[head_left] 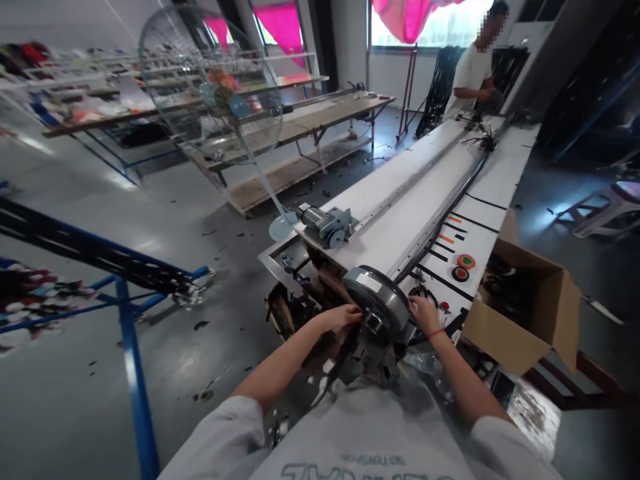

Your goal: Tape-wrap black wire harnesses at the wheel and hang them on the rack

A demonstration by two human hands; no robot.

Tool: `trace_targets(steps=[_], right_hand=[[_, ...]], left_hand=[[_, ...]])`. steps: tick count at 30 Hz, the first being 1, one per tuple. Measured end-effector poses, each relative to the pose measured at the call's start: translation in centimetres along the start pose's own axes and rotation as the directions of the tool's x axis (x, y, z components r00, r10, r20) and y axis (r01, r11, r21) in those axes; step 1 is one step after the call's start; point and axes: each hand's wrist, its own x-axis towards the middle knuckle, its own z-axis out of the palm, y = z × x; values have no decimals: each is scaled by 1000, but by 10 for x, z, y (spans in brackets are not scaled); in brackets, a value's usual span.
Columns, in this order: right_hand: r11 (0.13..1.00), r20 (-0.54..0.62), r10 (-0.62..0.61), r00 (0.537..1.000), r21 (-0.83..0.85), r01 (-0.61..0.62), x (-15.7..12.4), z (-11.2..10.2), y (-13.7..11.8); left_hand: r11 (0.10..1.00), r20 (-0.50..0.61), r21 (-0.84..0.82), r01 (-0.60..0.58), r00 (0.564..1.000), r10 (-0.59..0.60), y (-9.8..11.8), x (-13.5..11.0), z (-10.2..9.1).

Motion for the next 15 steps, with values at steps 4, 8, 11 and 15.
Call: trace_targets(steps=[4, 8, 11, 15], right_hand=[[910, -105, 280, 954, -286, -299, -7, 2, 12], [923, 6, 377, 926, -87, -375, -15, -9, 18], [953, 86, 290, 953, 68, -296, -50, -22, 14], [803, 389, -122, 913, 579, -139, -110, -17, -36]], left_hand=[[932, -73, 353, -82, 991, 115, 16, -3, -4], [839, -149, 528, -132, 958, 245, 20, -16, -36], [809, -166, 571, -140, 945, 280, 20, -20, -62], [760, -198, 645, -76, 944, 262, 24, -25, -63]])
